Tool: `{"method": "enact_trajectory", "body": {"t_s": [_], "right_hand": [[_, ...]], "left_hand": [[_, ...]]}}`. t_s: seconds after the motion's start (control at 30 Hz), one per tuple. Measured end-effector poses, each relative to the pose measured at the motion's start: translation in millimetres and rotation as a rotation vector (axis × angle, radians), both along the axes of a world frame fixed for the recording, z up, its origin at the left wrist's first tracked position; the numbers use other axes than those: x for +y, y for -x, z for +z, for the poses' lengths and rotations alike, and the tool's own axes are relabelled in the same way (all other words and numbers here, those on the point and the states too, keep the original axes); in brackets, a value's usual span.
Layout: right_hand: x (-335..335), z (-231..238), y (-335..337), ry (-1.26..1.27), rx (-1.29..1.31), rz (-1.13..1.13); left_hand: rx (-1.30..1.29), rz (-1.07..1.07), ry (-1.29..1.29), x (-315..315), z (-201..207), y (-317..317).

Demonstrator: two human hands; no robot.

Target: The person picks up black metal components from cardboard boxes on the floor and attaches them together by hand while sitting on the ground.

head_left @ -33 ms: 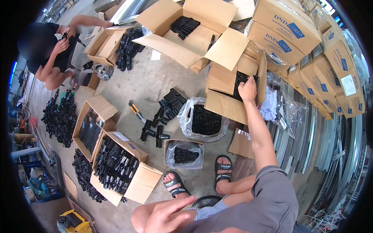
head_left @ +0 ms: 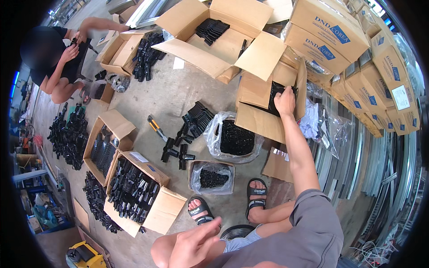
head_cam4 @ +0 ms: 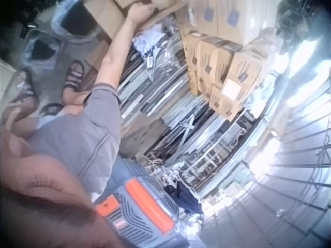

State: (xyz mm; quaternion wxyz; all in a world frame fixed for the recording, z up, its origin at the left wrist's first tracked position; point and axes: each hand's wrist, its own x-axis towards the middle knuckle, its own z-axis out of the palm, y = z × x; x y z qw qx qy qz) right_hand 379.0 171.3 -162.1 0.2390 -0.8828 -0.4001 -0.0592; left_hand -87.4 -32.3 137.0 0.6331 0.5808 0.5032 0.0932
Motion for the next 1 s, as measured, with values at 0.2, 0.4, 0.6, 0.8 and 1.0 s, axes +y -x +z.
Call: {"method": "enact_trajectory", "body": {"t_s": [0.2, 0.4, 0.6, 0.8, 1.0], "right_hand": [[5.0, 3.8, -11.6, 0.387, 0.125, 0.046], [-10.1, 21.8, 16.1, 0.48, -0.049, 0.069], [-30.4, 117.8, 38.7, 0.394, -0.097, 0.217], [-87.1, 271.8, 107.7, 0.226, 0.425, 0.894], [-148.3, 343.3, 196.0, 0.188, 0.504, 1.277]], "left_hand": [[0.151, -0.148, -0.432, 8.3, -33.6, -3.7], [0.075, -0.152, -0.515, -10.1, -21.0, -1.0], [0.042, -0.129, -0.571, -27.2, -19.3, 11.2], [-0.267, -0.085, -0.4, -10.6, 6.8, 15.5], [-0.273, -0.059, -0.526, 68.0, -2.3, -15.8]]}}
